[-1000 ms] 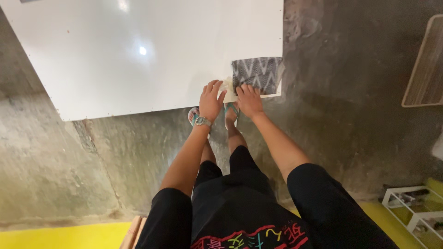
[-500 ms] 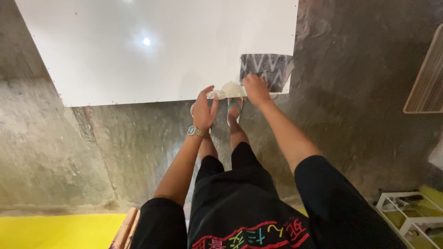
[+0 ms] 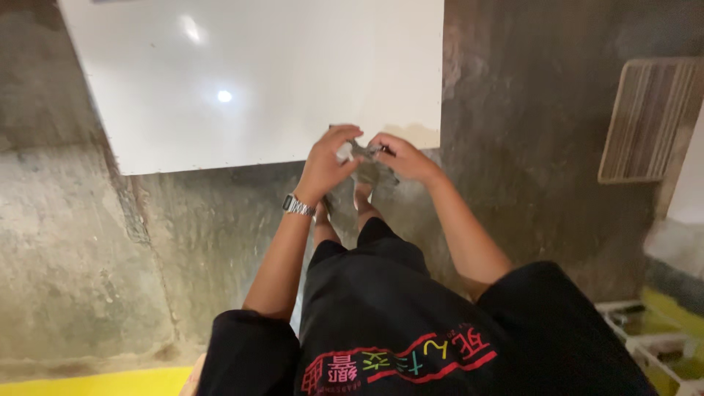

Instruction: The person wipes a white table surface using a cloth and a spray bottle, applying liquid to the cloth and then rubbing the table in circular motions.

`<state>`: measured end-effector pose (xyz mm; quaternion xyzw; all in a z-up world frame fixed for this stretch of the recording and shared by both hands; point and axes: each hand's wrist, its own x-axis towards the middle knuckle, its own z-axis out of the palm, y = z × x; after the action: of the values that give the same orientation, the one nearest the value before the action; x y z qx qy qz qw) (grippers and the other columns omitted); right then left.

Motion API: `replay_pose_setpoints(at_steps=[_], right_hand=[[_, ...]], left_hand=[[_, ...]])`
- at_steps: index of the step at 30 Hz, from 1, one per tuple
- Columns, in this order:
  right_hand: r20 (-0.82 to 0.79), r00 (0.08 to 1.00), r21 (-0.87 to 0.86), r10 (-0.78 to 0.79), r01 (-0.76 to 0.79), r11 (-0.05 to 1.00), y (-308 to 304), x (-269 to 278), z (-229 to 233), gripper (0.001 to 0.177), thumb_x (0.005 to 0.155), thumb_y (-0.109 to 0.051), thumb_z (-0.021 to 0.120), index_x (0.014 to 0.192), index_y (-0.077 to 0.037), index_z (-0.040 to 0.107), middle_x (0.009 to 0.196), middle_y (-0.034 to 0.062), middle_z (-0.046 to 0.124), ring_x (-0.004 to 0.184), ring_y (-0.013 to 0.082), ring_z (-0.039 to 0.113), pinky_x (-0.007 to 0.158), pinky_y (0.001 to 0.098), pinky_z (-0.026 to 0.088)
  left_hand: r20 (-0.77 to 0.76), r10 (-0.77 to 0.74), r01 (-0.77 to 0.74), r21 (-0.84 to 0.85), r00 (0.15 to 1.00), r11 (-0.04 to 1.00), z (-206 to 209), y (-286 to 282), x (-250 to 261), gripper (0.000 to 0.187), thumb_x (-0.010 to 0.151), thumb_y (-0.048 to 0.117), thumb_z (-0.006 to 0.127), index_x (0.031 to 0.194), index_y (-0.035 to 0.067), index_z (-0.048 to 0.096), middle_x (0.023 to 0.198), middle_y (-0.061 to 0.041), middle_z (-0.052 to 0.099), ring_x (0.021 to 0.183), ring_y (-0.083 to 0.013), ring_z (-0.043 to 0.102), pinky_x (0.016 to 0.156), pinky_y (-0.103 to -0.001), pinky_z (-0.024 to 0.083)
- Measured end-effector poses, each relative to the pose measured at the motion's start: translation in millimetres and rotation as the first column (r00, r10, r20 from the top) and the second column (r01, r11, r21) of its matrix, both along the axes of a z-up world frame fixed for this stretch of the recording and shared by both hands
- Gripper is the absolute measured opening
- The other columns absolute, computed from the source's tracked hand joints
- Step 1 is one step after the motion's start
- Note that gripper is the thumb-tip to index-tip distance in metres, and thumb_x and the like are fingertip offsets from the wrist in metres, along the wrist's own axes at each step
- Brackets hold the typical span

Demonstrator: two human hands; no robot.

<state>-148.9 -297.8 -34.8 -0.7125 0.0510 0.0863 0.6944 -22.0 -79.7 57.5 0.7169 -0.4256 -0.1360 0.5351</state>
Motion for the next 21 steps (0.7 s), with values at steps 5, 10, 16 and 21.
replay_pose_setpoints(at_steps=[5,10,16,21], right_hand=[[0.116,0.992,-0.142,0.057,-0.040,0.989,38,-4,115,0.011,0.102,-0.003,0.061,0.113,-0.004,0.065,0.103,0.0009,0.065,0.094,0.0090,0.059,0.086,0.0264,0.051],[0.242,0.967,-0.303,0.081,-0.004,0.953,68,-2,172,0.013,0.100,-0.002,0.062,0.110,-0.004,0.069,0.103,0.0036,0.066,0.091,0.0119,0.062,0.083,0.0273,0.052],[0.312,0.950,-0.284,0.033,0.060,0.957,97,3,214,0.026,0.087,-0.006,0.077,0.113,-0.003,0.070,0.103,0.0041,0.067,0.090,0.0119,0.063,0.079,0.0279,0.053],[0.353,0.934,-0.385,-0.047,0.191,0.903,120,12,220,0.016,0.092,-0.004,0.072,0.106,-0.003,0.078,0.094,0.0042,0.074,0.081,0.0114,0.066,0.077,0.0281,0.056]], left_hand=[[-0.005,-0.029,0.029,0.206,1.000,0.978,81,31,-14,0.037,0.085,0.017,0.082,0.120,0.008,0.072,0.113,-0.013,0.075,0.100,-0.0346,0.072,0.085,-0.042,0.057],[0.092,0.028,-0.044,0.179,0.995,0.983,111,55,-26,0.027,0.085,0.015,0.077,0.112,0.009,0.073,0.100,-0.012,0.075,0.092,-0.0359,0.071,0.079,-0.044,0.055],[0.105,0.099,-0.109,0.093,0.990,0.990,132,74,-23,0.012,0.087,0.010,0.074,0.098,0.007,0.072,0.095,-0.011,0.073,0.088,-0.0349,0.071,0.076,-0.043,0.055],[0.118,0.082,-0.087,0.039,0.990,0.995,143,97,-15,0.013,0.087,0.010,0.074,0.098,0.007,0.071,0.093,-0.012,0.071,0.087,-0.0341,0.070,0.076,-0.043,0.056]])
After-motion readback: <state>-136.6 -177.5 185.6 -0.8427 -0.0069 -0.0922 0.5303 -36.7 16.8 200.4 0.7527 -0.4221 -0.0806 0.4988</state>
